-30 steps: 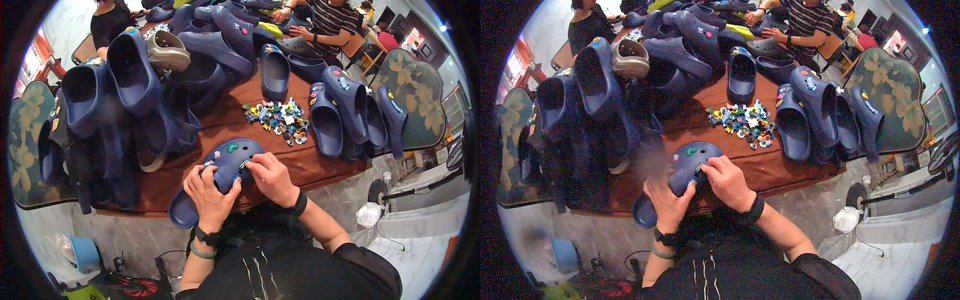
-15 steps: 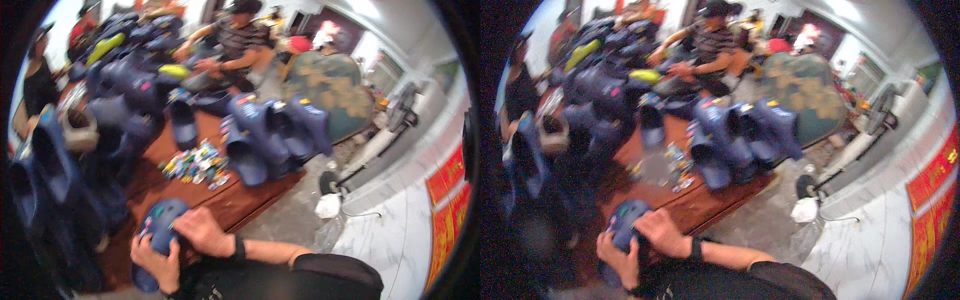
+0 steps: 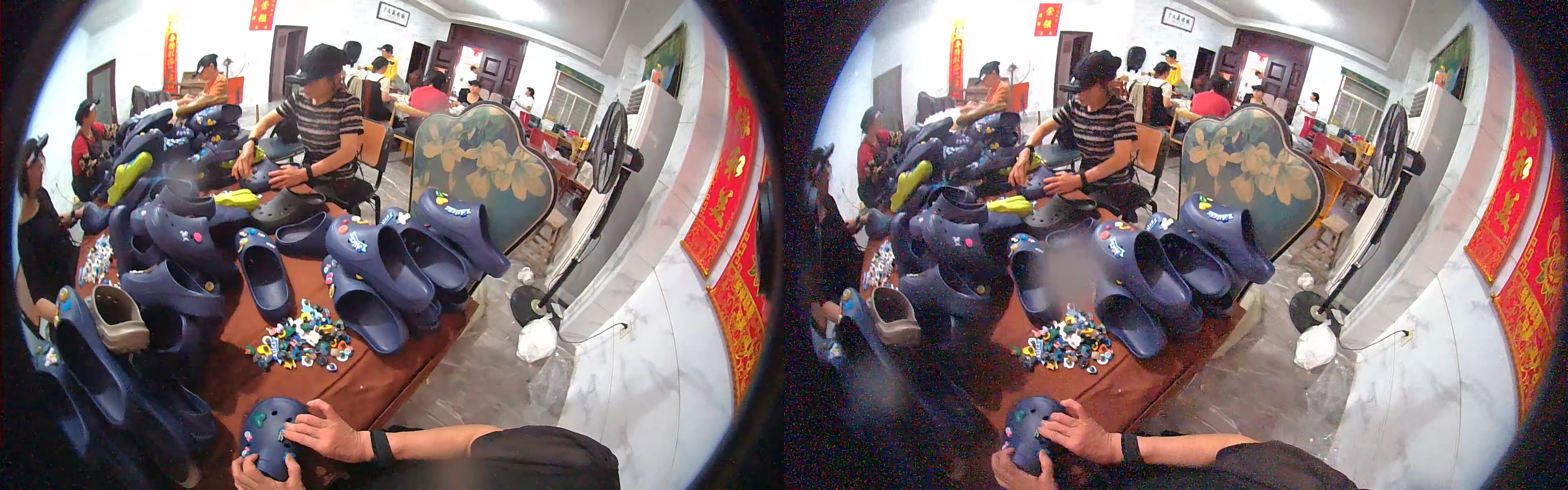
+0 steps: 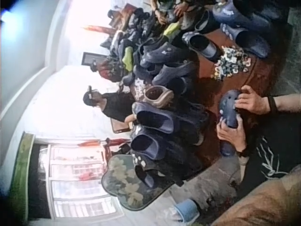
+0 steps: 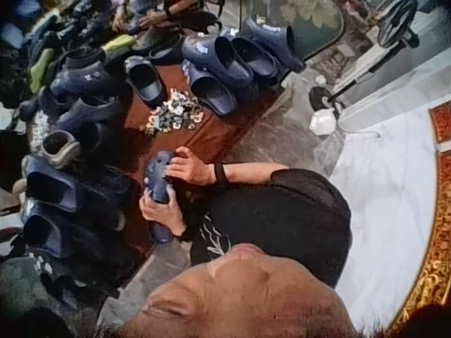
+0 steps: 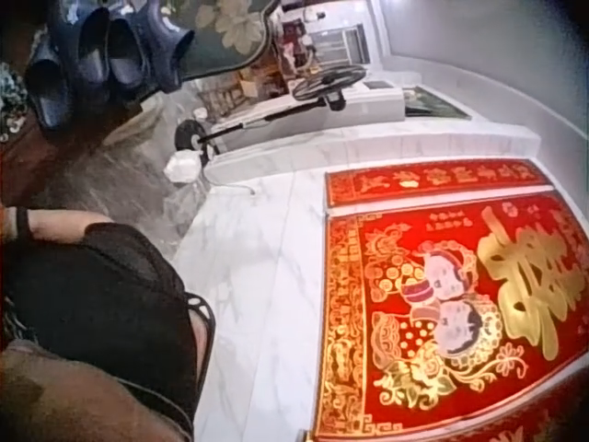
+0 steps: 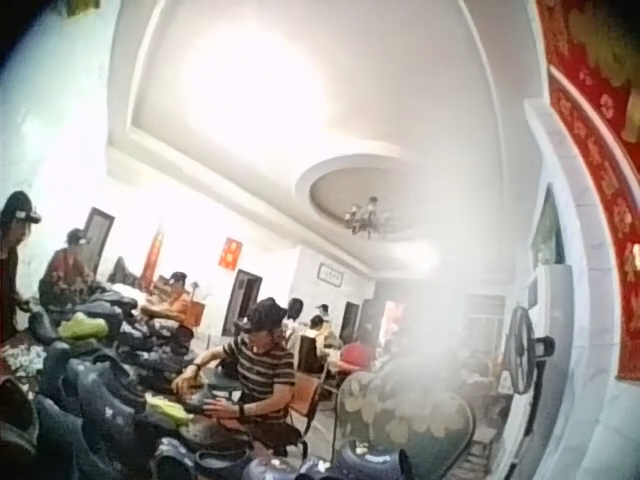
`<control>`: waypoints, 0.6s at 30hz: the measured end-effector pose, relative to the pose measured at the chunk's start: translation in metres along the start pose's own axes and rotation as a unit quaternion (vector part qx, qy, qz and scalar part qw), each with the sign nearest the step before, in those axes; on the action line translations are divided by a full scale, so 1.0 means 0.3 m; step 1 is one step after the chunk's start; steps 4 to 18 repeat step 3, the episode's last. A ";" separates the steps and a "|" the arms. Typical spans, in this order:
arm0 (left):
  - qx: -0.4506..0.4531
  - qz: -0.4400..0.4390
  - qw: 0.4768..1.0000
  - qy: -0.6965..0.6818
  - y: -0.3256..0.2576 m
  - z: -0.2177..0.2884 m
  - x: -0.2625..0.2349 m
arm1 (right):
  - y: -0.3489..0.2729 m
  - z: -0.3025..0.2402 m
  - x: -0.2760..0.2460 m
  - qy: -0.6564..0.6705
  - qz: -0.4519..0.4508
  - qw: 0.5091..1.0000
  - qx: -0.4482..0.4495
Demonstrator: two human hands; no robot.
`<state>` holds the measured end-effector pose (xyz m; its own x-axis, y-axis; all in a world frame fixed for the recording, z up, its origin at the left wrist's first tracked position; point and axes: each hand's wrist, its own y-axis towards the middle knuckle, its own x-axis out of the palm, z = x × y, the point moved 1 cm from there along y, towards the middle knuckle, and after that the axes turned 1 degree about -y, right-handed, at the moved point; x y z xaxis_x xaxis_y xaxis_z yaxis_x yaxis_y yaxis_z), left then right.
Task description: Attaching decorative charms into the holes of blue clogs.
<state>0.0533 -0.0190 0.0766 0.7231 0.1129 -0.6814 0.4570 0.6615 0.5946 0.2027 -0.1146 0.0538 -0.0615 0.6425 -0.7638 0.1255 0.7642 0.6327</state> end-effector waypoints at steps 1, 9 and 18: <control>-0.004 -0.006 1.000 -0.001 0.000 -0.003 0.003 | 0.007 0.015 0.005 0.013 0.007 1.000 0.002; -0.003 -0.002 1.000 -0.004 0.013 -0.011 0.007 | 0.012 0.022 0.035 0.015 0.028 0.999 0.004; -0.003 -0.002 1.000 -0.004 0.013 -0.011 0.007 | 0.012 0.022 0.035 0.015 0.028 0.999 0.004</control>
